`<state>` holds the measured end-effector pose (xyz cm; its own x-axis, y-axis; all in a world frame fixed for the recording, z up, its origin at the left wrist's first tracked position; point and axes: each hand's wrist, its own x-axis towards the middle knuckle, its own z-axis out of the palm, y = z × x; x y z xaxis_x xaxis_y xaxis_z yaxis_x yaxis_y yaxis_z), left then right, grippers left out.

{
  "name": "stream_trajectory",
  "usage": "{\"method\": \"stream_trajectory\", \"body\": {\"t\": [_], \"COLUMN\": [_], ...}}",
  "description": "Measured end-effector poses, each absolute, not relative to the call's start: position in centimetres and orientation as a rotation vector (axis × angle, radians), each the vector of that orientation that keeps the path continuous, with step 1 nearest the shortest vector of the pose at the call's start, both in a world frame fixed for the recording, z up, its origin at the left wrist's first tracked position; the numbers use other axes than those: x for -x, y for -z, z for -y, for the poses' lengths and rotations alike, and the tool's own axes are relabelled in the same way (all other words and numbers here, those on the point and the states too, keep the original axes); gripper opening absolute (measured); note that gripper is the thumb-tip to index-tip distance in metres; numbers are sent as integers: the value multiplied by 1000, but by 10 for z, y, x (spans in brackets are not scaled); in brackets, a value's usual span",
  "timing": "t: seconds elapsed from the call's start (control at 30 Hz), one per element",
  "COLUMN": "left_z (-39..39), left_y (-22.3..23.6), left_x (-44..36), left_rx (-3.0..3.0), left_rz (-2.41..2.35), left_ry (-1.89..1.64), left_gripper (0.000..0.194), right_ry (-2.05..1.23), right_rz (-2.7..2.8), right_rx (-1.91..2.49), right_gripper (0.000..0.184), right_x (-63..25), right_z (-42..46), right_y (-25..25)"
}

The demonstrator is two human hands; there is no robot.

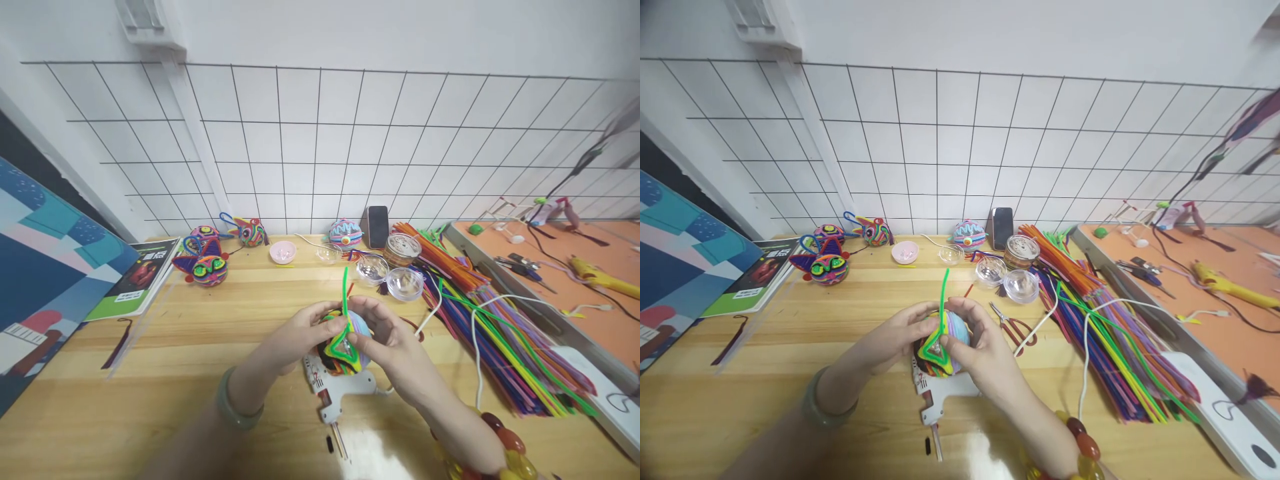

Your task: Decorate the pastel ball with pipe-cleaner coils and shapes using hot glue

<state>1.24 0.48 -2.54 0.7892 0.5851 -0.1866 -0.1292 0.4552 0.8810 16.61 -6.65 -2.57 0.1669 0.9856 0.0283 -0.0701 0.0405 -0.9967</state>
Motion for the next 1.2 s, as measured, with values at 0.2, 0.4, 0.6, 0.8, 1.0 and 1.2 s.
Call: {"method": "stream_trajectory", "body": {"t": [0.2,0.4,0.6,0.8,1.0,1.2], "left_z": [-5,-4,-2,2,3,2], "left_y": [26,24,16,17,15,21], "left_x": [-13,-15,-17,-17,-16,-13], "left_rx": [-1048,-1039,-938,-927,-905,-911], "left_rz": [-611,-629,-635,-597,-552,-568], "left_ry": [-509,-603,-728,-755,-701,-665], "left_gripper": [42,38,35,30,32,38], "right_ry": [-1134,-1173,-1211,-1169,-1114,-1158], "right_rz": [1109,1098,1076,1082,1105,1120], "right_rx": [1210,1162,1130,1124,1135,1087], "right_gripper": [46,41,44,44,43,44], "right_x": [-163,-166,-163,-158,-160,-164], "right_z": [67,69,73,74,75,75], "right_y": [27,22,20,18,17,16]}}
